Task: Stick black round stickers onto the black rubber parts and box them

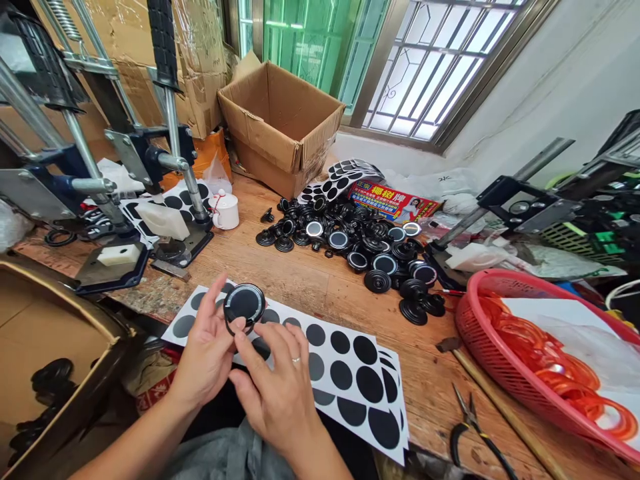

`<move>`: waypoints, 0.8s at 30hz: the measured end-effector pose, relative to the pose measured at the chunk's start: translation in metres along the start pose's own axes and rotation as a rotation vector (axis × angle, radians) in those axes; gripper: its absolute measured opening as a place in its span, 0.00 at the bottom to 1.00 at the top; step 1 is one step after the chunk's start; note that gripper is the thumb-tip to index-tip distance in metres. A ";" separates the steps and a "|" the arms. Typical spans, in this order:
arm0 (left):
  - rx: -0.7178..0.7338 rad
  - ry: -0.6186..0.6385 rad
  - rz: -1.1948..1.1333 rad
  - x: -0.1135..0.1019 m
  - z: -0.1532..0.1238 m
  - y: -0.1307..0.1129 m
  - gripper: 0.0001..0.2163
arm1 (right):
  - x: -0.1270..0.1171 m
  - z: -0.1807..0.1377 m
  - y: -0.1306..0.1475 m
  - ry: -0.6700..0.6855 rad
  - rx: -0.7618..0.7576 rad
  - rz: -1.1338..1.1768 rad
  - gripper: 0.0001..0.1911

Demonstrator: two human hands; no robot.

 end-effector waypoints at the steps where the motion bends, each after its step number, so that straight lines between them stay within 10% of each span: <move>1: -0.003 -0.004 0.000 -0.001 0.000 0.000 0.30 | 0.001 0.000 0.000 -0.003 0.000 -0.010 0.29; 7: 0.084 -0.038 0.073 -0.006 0.000 -0.003 0.02 | 0.002 0.000 0.001 -0.005 -0.009 -0.065 0.35; 15: 0.153 -0.007 0.137 -0.009 -0.001 0.000 0.01 | -0.011 0.003 -0.012 -0.313 0.263 0.205 0.31; 18: 0.300 0.090 0.393 -0.008 -0.005 -0.008 0.07 | -0.013 0.019 -0.026 -0.167 0.539 0.328 0.08; 24: 0.620 0.386 0.796 0.001 -0.016 -0.019 0.15 | -0.013 0.038 -0.034 0.108 0.668 0.410 0.05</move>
Point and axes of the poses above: each hand's wrist, its own z-axis towards the middle knuckle, its own x-axis out of the palm, y = z × x, the point moved 4 cm from there along z, towards the middle knuckle, and after that the axes turned 1 degree about -z, right-handed, at the moved point
